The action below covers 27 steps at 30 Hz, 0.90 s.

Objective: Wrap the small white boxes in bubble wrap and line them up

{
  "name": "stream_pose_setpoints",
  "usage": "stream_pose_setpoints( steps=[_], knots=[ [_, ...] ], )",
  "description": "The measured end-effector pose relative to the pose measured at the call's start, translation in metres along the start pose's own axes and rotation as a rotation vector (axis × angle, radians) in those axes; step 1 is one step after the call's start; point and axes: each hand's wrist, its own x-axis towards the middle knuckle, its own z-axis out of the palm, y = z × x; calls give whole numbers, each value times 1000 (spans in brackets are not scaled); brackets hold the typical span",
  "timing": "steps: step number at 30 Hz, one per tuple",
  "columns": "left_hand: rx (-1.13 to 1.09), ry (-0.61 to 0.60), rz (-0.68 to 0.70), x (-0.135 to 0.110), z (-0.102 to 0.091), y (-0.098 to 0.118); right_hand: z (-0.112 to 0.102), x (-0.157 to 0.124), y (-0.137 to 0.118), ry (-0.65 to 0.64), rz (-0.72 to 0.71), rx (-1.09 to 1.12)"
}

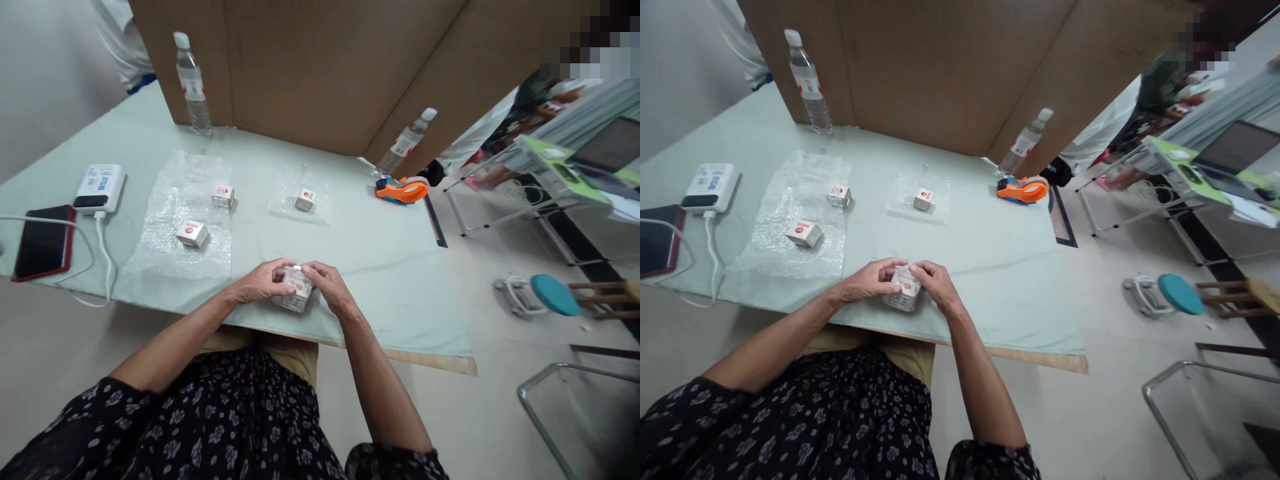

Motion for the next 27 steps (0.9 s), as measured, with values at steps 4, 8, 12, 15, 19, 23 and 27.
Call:
stream_pose_setpoints(
  steps=[4,8,12,15,19,23,27],
  knots=[
    [8,6,15,0,2,1,5,13,-2,17,60,110],
    [-32,15,23,0,1,-2,8,15,-2,77,-14,195],
    [-40,56,31,2,-1,-5,7,7,-4,81,-87,119],
    [-4,104,71,6,-1,-8,5,1,-8,74,-136,-3],
    [18,177,103,9,-1,-15,0,-1,-15,-19,-162,-184],
    [-2,208,82,11,0,-18,-7,2,-20,-185,-133,-215],
    [-14,213,88,9,3,-17,-10,3,-20,-195,-132,-217]
  ],
)
